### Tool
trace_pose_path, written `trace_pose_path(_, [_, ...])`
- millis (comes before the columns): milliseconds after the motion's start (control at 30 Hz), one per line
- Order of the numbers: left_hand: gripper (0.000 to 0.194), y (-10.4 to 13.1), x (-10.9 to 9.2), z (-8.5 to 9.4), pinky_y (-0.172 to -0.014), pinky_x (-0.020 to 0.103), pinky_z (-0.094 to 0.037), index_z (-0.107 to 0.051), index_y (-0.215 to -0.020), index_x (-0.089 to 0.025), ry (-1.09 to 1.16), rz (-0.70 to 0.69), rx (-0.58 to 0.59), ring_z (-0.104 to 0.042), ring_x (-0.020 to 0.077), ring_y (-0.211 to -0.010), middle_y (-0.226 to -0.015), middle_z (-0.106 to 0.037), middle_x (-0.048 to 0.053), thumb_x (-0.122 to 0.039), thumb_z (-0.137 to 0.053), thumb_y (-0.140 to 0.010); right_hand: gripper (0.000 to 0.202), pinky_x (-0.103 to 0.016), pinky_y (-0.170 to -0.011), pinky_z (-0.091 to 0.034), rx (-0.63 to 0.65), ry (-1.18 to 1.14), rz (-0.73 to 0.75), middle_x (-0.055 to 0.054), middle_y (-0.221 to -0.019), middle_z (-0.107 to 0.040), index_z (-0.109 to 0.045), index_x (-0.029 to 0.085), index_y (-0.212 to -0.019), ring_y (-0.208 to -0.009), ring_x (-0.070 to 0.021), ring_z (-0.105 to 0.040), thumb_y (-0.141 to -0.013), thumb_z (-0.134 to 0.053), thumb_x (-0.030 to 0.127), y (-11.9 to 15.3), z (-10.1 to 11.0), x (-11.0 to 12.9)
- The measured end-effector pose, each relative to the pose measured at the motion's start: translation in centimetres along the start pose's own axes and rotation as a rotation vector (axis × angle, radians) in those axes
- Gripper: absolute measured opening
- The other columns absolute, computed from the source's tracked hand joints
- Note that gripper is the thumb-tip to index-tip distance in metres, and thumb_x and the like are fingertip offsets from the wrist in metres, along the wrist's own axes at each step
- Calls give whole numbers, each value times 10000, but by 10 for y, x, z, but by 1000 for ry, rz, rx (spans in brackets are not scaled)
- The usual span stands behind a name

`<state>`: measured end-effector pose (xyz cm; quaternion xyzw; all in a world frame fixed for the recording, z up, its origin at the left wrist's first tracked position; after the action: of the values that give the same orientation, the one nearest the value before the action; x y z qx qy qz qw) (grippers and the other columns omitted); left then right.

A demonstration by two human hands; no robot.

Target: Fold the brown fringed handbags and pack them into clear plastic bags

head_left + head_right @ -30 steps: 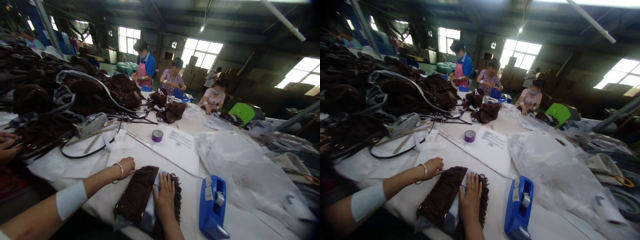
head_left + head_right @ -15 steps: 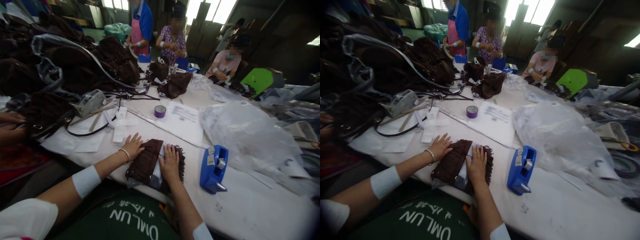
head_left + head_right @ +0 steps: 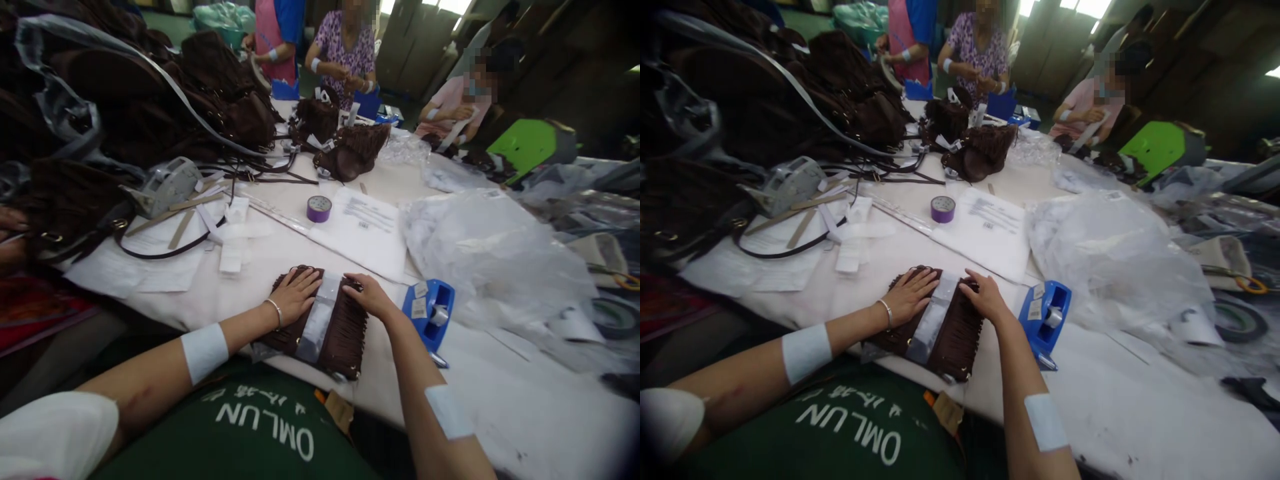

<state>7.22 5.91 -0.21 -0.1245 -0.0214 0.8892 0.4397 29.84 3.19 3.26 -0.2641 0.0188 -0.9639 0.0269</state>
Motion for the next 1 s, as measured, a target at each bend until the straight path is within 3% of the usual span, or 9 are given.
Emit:
trace_pose_path(100, [457,-1,-1,2,-1165,457,-99,-368,-1411,-229,5,-1,6,-197,210,-1415,-1511,-285,38,-333,-385,-967,261,-302,-881,-426,53,2,39,-28,-977,-679,-670,238,-1058,-923,-160,-601,-825,-602,335,-7,5,-5])
trace_pose_path(267, [454,-2,-2,1,-1164,463,-94,-371,-1408,-219,14,3,7,-206,206,-1411,-1508,-291,41,-329,-384,-968,152,-286,-791,-421,38,54,-14,-15,-820,-650,-679,220,-925,-821,-161,-577,-836,-587,302,9,10,-5])
trace_pose_path(567, [446,-2,-3,3,-1165,457,-85,-385,-1401,-223,27,8,6,-208,207,-1411,-1505,-297,36,-320,-383,-965,229,-276,-669,-439,71,112,-251,-38,-772,-663,-657,187,-799,-712,-165,-601,-859,-528,367,57,19,-29])
trace_pose_path(667, [444,-2,-3,3,-1166,453,-83,-395,-1396,-220,23,13,8,-201,206,-1413,-1506,-295,32,-316,-385,-962,382,-346,-771,-444,28,173,-321,-131,-995,-663,-644,144,-1054,-902,-244,-611,-832,-555,442,56,17,-23])
trace_pose_path(733, [446,-2,-3,2,-1167,451,-81,-394,-1397,-221,16,15,12,-197,204,-1414,-1509,-289,31,-318,-381,-961,634,-385,-880,-412,-18,208,-289,-160,-1180,-595,-482,140,-1307,-1076,-281,-549,-799,-588,504,47,11,-8])
trace_pose_path(800, [451,-2,-2,2,-1167,449,-81,-386,-1401,-225,11,16,15,-195,203,-1414,-1511,-284,28,-323,-377,-962,745,-377,-923,-390,-17,235,-205,-130,-1208,-579,-380,178,-1388,-1104,-266,-529,-769,-628,509,33,2,7])
trace_pose_path(900, [454,-2,-2,1,-1166,450,-82,-379,-1406,-232,10,17,22,-198,203,-1414,-1512,-280,20,-337,-369,-965,543,-344,-893,-397,1,258,-144,-84,-1090,-614,-517,218,-1268,-1014,-229,-559,-783,-638,430,21,-6,18])
trace_pose_path(1000, [452,-2,-2,1,-1165,456,-83,-378,-1405,-237,14,18,25,-201,204,-1413,-1512,-280,14,-340,-370,-965,284,-325,-856,-393,-11,262,-158,-67,-989,-620,-627,217,-1068,-954,-208,-559,-823,-591,357,23,-1,11])
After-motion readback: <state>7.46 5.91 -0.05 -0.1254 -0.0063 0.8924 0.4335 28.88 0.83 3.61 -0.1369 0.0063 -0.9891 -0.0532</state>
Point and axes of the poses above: each hand's wrist, its own y-axis away from the middle knuckle, its own z-axis out of the back of the hand, x = y × z, the point moved 3 cm from there along -y, towards the middle knuckle
